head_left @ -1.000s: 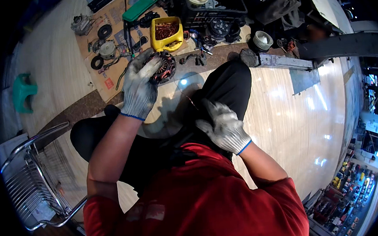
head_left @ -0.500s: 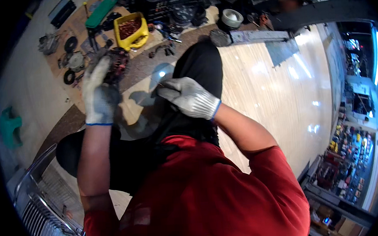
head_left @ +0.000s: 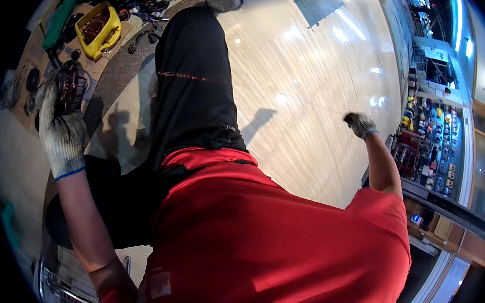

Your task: The person winds a thin copper wire around a motor stator core by hand, pulling the wire tight through each slot.

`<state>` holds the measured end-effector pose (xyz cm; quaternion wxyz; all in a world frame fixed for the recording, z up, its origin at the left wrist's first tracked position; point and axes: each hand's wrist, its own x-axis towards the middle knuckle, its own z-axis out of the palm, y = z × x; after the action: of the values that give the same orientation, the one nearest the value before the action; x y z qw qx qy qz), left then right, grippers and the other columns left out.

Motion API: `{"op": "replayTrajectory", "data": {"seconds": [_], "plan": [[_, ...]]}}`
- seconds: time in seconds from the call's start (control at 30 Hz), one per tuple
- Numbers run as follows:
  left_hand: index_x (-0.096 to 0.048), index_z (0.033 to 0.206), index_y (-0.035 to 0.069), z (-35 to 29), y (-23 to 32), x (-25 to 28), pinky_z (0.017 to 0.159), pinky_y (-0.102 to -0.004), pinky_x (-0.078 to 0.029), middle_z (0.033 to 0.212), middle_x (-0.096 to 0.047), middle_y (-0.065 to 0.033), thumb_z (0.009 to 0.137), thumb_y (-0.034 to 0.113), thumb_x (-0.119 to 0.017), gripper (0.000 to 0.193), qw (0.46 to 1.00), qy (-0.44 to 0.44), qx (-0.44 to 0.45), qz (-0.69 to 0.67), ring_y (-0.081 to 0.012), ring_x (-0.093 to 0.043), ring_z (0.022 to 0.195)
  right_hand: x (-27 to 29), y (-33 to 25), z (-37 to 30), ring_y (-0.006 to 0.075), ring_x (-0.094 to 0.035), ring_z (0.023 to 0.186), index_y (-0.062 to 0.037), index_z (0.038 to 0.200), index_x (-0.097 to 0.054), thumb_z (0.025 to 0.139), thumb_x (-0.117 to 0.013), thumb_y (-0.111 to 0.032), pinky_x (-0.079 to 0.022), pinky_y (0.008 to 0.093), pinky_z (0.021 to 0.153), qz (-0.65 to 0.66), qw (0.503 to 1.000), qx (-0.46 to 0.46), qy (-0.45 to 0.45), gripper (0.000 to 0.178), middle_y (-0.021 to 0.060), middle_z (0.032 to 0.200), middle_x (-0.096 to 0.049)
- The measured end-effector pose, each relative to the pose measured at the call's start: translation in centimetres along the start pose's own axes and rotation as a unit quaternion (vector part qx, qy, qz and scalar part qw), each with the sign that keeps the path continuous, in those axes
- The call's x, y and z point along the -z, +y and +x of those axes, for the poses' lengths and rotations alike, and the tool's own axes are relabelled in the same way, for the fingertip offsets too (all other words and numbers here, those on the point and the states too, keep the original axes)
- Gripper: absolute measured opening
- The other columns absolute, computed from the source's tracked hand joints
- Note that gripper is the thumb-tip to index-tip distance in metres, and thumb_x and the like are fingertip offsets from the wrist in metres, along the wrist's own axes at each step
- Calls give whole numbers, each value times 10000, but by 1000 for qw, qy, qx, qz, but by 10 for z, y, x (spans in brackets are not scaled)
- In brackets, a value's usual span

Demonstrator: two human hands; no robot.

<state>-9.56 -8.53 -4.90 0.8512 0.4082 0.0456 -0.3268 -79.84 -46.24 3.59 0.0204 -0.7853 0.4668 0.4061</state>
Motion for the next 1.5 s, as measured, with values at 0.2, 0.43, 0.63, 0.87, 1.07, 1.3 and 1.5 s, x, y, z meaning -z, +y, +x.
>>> {"op": "replayTrajectory", "data": {"seconds": [0.2, 0.43, 0.63, 0.87, 1.07, 1.3, 1.5], "plan": [[-543, 1282, -3, 0, -13, 6, 1018, -402, -528, 1292, -579, -204, 952, 57, -561, 336, 998, -21, 23, -45, -296, -582, 1197, -171, 112, -87, 256, -628, 1124, -168, 1171, -686, 938, -545, -240, -483, 386, 963, 105, 981, -68, -150, 281, 86, 1197, -677], [-569, 1249, 16, -15, -10, -8, 940, -391, -536, 1193, -647, -128, 911, 122, -642, 362, 997, -29, 53, 45, -247, -643, 1072, -186, -58, -37, 336, -497, 1304, -173, 1421, -497, 825, -712, -468, -407, 441, 1079, 121, 942, -42, -311, 699, 172, 1397, -535], [-507, 1330, -4, -21, -12, -24, 913, -456, -566, 1222, -622, -184, 918, 160, -592, 451, 997, -35, 18, 62, -301, -632, 1116, 7, -187, 73, 249, -664, 1065, -47, 1196, -651, 919, -652, -215, -517, 338, 905, 401, 877, 121, 235, 324, 179, 1160, -684], [-455, 1368, -9, -30, 0, -28, 948, -517, -540, 1240, -601, -182, 905, 135, -605, 508, 994, -80, 1, 78, -307, -629, 1121, 244, -483, -20, 192, -673, 912, -6, 1148, -659, 912, -633, -188, -522, 311, 810, 479, 740, 459, 111, 299, 131, 1010, -715], [-435, 1363, -24, -42, 15, -37, 931, -444, -559, 1206, -605, -169, 906, 86, -586, 494, 993, -102, 34, 39, -283, -644, 1081, 248, -538, -6, 85, -592, 680, -3, 1025, -713, 932, -607, -201, -462, 209, 606, 553, 674, 419, -253, 243, 26, 833, -685], [-472, 1322, -77, -46, 20, -39, 897, -330, -563, 1152, -608, -162, 872, 43, -628, 490, 989, -93, 35, 114, -202, -638, 1044, 266, -519, -10, 289, -674, 825, -26, 1053, -694, 926, -584, -235, -514, 353, 738, 421, 789, 445, 50, 268, 170, 925, -695], [-486, 1317, -74, -31, 2, -36, 938, -296, -520, 1135, -617, -161, 849, 48, -700, 529, 983, 14, -33, 180, -202, -623, 1052, 251, -502, -60, 378, -663, 878, -45, 972, -701, 906, -606, -251, -531, 421, 748, 355, 780, 478, 194, 236, 184, 930, -686]]}}
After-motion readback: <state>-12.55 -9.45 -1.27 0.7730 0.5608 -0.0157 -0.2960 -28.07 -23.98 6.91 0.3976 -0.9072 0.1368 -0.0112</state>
